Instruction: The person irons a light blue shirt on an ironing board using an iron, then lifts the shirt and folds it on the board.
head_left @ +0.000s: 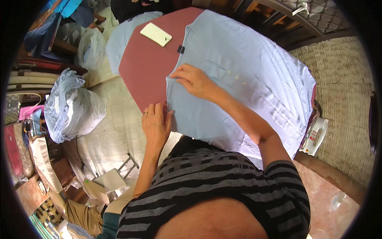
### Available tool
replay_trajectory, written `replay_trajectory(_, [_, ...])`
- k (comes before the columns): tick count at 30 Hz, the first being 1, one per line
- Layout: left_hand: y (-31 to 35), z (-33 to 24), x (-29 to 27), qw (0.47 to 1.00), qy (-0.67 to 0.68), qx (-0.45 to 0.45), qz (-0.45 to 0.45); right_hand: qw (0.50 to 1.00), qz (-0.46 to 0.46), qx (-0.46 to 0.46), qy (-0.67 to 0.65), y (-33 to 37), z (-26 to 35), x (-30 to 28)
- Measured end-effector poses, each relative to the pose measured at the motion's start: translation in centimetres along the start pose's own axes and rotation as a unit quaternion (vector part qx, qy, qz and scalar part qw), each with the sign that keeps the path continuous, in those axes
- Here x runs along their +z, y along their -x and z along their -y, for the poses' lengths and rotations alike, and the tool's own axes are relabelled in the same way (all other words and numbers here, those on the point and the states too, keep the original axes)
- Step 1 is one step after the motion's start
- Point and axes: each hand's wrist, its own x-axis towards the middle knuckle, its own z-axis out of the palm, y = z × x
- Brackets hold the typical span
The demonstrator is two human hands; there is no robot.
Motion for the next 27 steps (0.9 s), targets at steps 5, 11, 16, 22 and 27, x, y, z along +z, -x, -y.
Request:
replay_trajectory(5, [-9.7, -4.1, 1.7, 0.964, 0.1, 0.232, -0.085, 0.985, -0.133, 0.089, 0.066, 0.8, -4.9, -10.2])
replay_trajectory(11, [-25.0, -9.0, 9.3, 0.916, -0.024, 0.371, -0.151, 0.865, -0.189, 0.145, 0.442, 5.3, -13.7, -19.9])
replay_trajectory(16, [-28.5, -6.4, 10.1, 0.954, -0.15, 0.237, -0.111, 0.833, -0.105, 0.317, 0.442, 10.5, -18.6, -30.6])
replay_trajectory(22, [-33.2, -7.3, 10.4, 0.95, -0.103, 0.244, -0.166, 0.789, -0.08, 0.456, 0.403, 15.7, -18.3, -37.3])
replay_trajectory(27, [-34.9, -6.5, 11.6, 0.938, -0.028, 0.273, -0.21, 0.82, -0.258, 0.381, 0.339, 16.4, -19.4, -36.8])
